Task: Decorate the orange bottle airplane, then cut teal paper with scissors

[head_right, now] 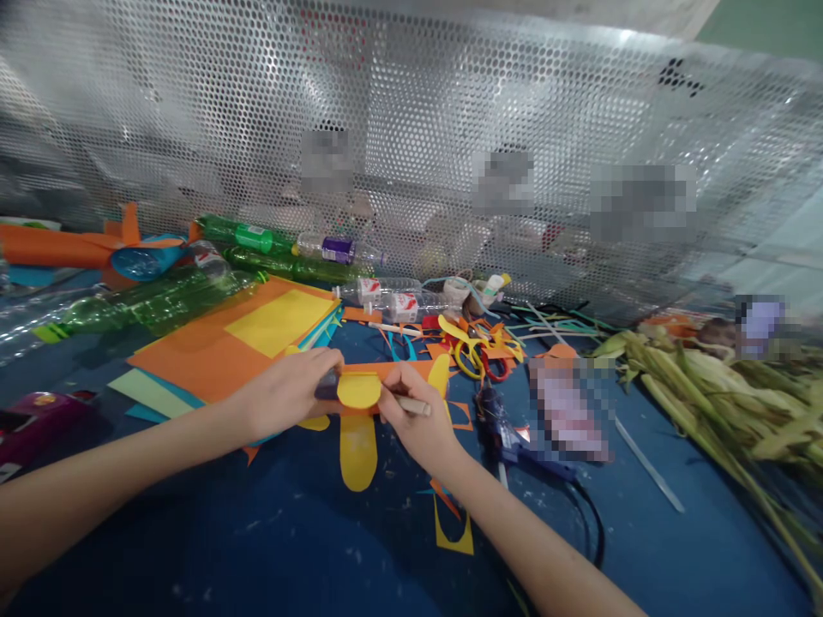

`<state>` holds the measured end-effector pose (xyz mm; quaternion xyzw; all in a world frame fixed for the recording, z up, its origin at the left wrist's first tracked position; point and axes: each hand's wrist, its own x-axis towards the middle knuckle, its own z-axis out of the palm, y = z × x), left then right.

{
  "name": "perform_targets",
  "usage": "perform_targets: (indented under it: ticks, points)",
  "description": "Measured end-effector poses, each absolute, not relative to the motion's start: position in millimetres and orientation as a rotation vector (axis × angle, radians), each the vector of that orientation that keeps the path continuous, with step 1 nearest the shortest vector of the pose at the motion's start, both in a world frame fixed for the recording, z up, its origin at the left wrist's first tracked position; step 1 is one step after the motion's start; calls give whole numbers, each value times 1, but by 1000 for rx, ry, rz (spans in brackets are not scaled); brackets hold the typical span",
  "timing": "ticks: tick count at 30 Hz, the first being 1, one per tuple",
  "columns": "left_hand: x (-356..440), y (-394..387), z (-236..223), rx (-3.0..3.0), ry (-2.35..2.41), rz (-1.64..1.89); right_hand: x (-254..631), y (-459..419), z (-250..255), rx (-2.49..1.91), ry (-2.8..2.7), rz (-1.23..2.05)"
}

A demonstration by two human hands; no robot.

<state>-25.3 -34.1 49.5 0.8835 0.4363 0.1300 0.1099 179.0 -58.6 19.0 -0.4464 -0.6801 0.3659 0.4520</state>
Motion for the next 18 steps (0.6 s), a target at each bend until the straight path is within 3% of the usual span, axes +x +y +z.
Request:
perform_targets:
  ticks: [18]
  points:
    - [-25,-35,50,2589,1282,396,178,-60,24,-1130,-1696,905]
